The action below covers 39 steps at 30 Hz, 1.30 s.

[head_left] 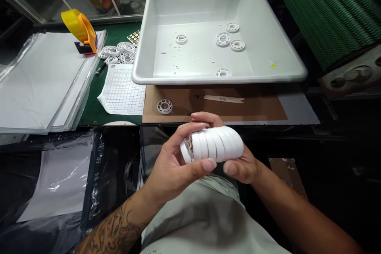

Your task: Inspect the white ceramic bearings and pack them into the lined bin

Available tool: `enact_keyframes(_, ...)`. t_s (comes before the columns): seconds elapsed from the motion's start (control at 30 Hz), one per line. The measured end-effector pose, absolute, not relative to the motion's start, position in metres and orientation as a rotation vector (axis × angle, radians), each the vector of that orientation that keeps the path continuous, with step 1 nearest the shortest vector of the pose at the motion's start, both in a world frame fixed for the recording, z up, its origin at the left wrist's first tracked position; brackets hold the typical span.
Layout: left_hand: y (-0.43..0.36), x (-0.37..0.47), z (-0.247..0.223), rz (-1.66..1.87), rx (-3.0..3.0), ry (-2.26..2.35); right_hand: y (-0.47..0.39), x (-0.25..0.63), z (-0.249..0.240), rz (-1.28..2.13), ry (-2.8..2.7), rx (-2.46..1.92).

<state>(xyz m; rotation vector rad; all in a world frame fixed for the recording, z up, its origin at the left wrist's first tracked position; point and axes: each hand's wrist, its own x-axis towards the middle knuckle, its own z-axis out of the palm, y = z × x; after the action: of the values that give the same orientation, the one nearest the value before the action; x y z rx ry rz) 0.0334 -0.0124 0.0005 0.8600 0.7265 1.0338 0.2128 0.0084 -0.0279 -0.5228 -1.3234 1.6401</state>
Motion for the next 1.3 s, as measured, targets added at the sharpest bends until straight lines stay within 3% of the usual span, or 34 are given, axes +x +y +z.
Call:
enact_keyframes(0.37, -0.011, 0.035, 0.007, 1.112, 0.714, 0.843, 0.016, 0.219, -0.029, 1.487, -1.53, -0.498)
enact_keyframes(0.6, -0.011, 0.03, 0.007, 0.98, 0.659, 0.824, 0.02, 0.226, -0.026, 1.376, -1.71, -0.559)
enact_keyframes(1.07, -0.01, 0.032, 0.007, 0.975, 0.796, 0.856, 0.016, 0.221, -0.019, 1.361, -1.701, -0.564)
enact_keyframes(1.3, -0.009, 0.033, 0.017, 0.915, 0.795, 0.982, 0.015, 0.224, -0.021, 1.098, -1.918, -0.634)
